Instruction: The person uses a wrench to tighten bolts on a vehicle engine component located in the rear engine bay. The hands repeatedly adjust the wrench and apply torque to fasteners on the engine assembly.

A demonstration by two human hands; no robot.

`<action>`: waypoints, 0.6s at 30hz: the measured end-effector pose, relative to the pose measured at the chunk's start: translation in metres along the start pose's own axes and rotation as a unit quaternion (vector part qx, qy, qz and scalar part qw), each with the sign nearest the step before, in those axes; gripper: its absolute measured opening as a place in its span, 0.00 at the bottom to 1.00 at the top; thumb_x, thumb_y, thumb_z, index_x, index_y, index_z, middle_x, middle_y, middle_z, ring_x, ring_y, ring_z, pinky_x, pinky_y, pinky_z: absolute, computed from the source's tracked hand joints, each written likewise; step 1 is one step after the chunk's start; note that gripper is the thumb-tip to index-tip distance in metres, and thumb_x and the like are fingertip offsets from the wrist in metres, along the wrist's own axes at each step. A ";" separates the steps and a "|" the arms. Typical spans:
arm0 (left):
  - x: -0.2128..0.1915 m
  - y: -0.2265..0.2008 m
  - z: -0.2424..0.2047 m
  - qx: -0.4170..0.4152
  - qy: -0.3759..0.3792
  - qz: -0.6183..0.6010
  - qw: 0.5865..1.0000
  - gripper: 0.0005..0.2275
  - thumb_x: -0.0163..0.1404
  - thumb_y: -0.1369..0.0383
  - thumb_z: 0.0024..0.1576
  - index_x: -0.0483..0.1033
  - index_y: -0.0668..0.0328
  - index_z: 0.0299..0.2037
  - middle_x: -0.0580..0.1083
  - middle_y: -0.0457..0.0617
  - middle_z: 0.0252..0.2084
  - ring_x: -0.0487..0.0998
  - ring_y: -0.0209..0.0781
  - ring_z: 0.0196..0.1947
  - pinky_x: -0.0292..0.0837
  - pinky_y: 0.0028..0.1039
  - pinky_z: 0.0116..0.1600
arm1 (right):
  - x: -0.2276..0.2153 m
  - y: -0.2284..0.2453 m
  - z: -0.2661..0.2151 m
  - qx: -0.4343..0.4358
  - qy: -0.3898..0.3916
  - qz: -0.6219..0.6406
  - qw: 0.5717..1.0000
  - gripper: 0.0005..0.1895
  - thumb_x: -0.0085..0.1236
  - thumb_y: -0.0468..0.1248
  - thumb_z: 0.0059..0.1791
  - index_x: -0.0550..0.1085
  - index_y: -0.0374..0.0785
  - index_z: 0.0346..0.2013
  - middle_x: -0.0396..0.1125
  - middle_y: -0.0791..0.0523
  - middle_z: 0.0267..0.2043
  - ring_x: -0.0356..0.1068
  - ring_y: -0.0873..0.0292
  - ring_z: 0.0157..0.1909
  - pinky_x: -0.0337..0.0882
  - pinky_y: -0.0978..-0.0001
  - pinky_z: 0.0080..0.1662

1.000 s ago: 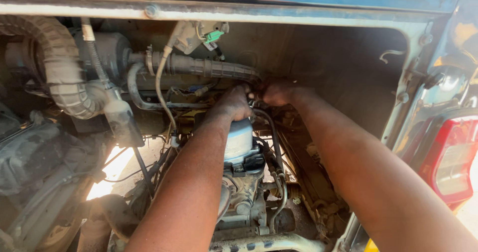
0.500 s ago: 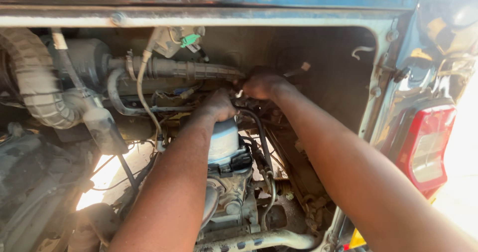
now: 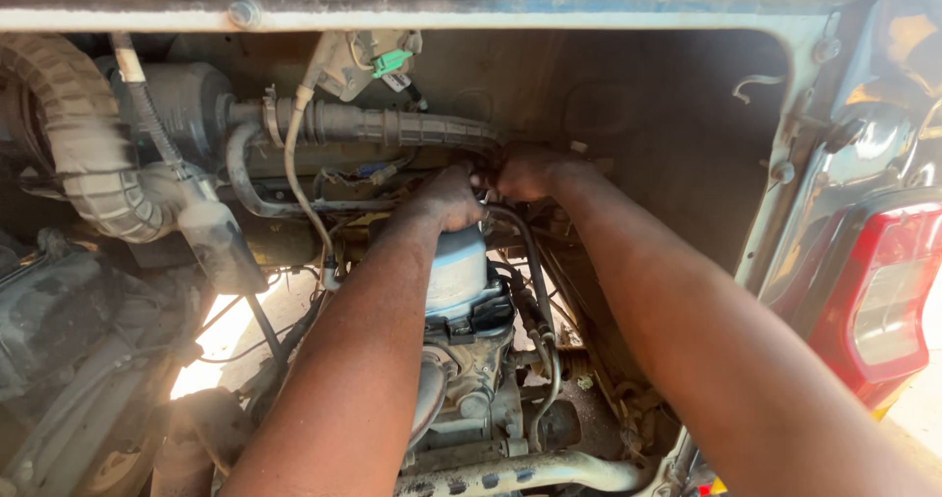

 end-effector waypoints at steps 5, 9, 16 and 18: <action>0.008 0.010 0.029 0.036 -0.016 -0.009 0.999 0.28 0.58 0.70 0.50 0.67 0.55 0.64 0.72 0.56 0.62 0.73 0.51 0.63 0.68 0.38 0.65 | 0.036 0.048 -0.033 -0.044 -0.011 -0.251 0.967 0.18 0.48 0.44 0.53 0.77 0.46 0.55 0.70 0.54 0.60 0.70 0.53 0.60 0.70 0.55 0.60; 0.018 0.012 0.040 0.057 -0.017 -0.008 0.998 0.28 0.59 0.70 0.50 0.68 0.55 0.63 0.73 0.56 0.62 0.73 0.51 0.62 0.68 0.37 0.65 | -0.005 0.033 -0.051 0.036 -0.076 -0.181 0.980 0.18 0.47 0.43 0.54 0.79 0.45 0.52 0.72 0.52 0.58 0.74 0.50 0.57 0.75 0.54 0.55; 0.015 0.013 0.036 0.047 -0.018 -0.006 0.999 0.28 0.59 0.70 0.49 0.68 0.56 0.62 0.73 0.56 0.60 0.74 0.51 0.61 0.69 0.37 0.64 | -0.050 0.011 -0.035 0.027 -0.072 -0.006 0.997 0.33 0.37 0.63 0.57 0.84 0.45 0.44 0.75 0.51 0.53 0.73 0.47 0.56 0.68 0.55 0.61; 0.012 0.011 0.033 0.041 -0.018 -0.004 0.999 0.28 0.59 0.70 0.48 0.68 0.56 0.62 0.74 0.56 0.60 0.74 0.51 0.61 0.69 0.37 0.63 | -0.035 0.011 -0.023 -0.010 -0.066 -0.003 0.998 0.29 0.41 0.64 0.55 0.81 0.49 0.48 0.74 0.52 0.54 0.71 0.47 0.58 0.67 0.54 0.62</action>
Point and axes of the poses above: each hand's wrist, its own z-axis towards the middle knuckle, its own x-axis out of the palm, y = z × x, the point moved 8 cm from there along z, towards the middle knuckle
